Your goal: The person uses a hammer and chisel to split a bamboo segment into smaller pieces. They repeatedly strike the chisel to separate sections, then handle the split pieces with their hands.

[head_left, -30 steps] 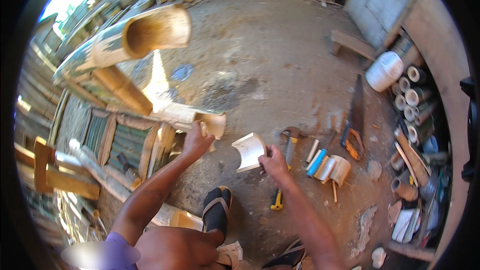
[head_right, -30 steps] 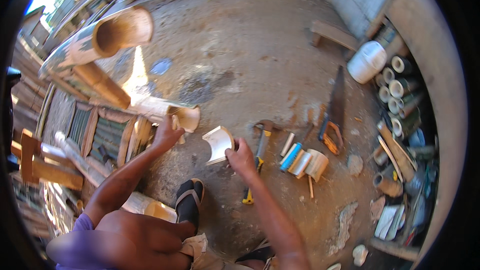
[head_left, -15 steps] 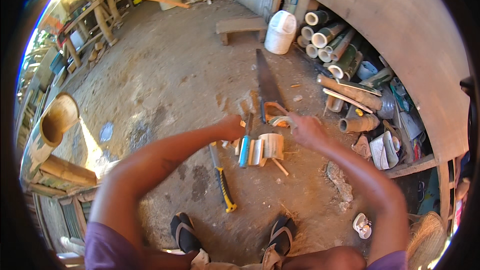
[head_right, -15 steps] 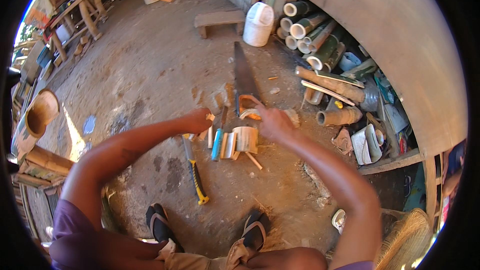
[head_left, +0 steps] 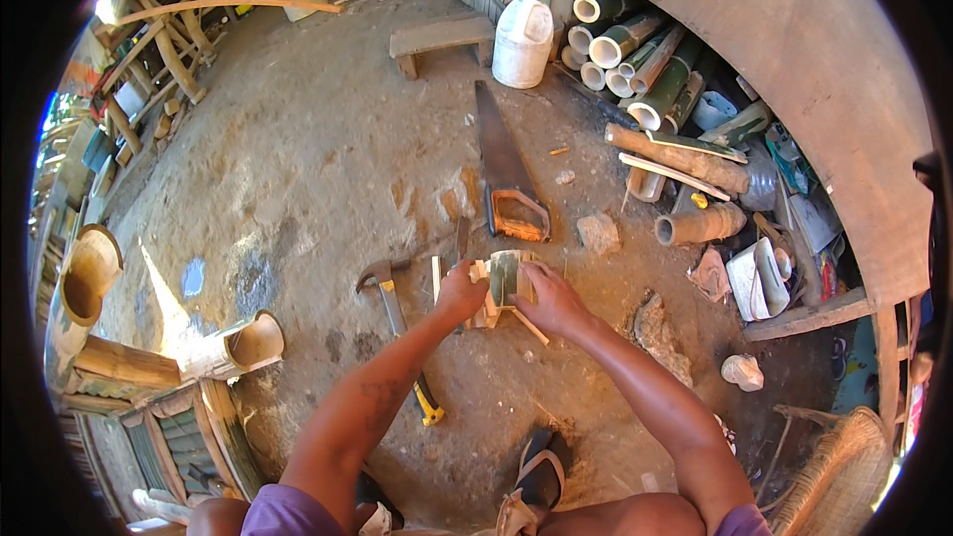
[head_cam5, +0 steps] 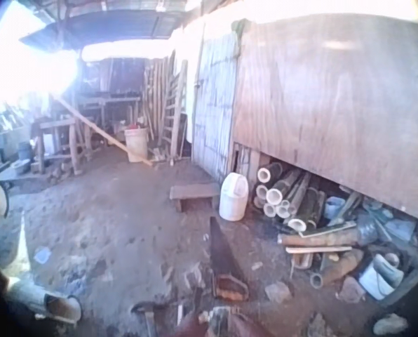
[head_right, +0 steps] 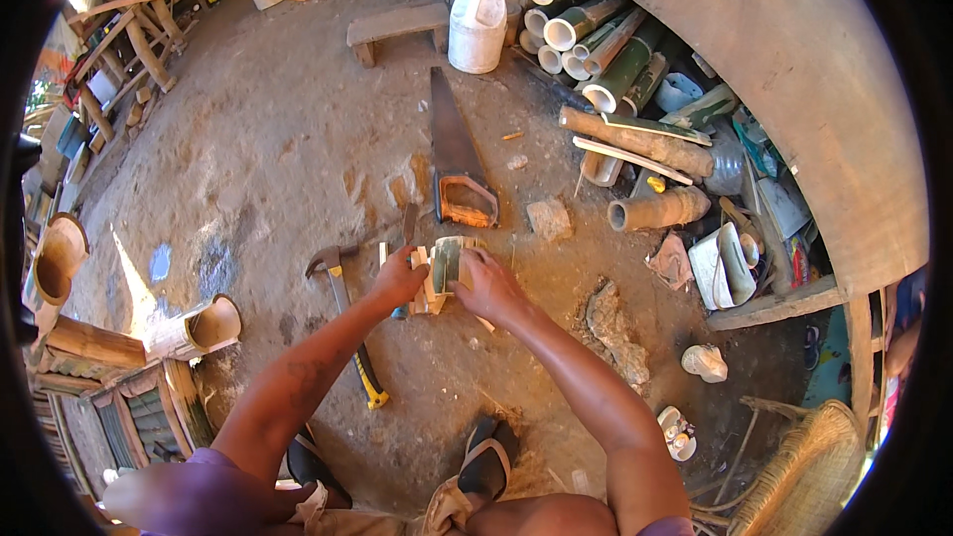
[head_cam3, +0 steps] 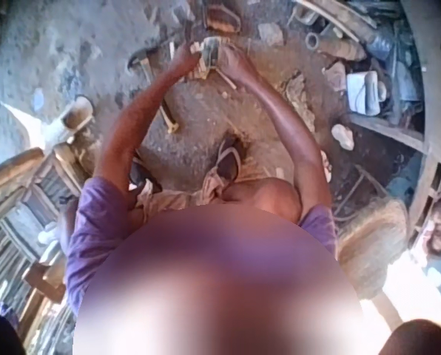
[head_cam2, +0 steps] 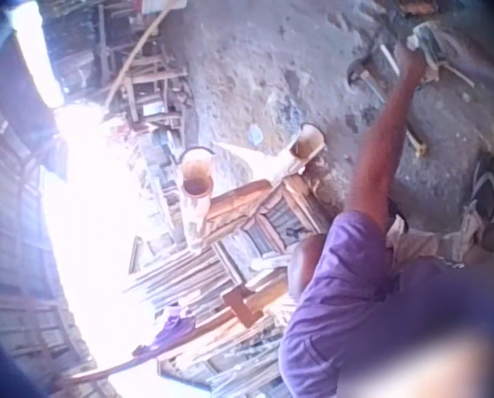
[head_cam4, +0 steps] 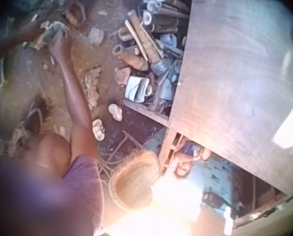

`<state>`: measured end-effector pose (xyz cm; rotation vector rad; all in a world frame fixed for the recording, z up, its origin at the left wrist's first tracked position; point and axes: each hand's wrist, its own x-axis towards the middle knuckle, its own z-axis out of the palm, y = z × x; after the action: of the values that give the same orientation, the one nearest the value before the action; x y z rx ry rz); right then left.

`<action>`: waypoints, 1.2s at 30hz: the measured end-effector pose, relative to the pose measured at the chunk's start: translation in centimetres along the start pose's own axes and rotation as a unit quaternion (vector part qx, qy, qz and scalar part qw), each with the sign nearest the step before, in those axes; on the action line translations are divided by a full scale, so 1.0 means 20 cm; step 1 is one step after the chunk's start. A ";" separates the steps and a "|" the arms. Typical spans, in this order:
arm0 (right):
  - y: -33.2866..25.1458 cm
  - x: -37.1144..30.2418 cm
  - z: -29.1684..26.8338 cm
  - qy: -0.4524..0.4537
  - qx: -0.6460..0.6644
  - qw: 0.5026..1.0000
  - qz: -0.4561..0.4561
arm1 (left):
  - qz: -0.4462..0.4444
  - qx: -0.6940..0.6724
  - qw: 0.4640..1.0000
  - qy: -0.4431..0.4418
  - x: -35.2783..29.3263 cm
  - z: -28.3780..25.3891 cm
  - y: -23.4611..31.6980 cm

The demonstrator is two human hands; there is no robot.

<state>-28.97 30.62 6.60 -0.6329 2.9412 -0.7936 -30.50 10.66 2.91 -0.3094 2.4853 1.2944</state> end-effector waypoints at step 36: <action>-0.28 -0.07 0.32 -0.084 0.087 0.986 0.118 | -0.066 0.108 0.978 0.165 -0.09 0.04 -0.28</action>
<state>-24.73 23.66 3.63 -0.3151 2.6897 -0.9067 -26.81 8.32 -1.02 -0.6705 2.7903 0.9747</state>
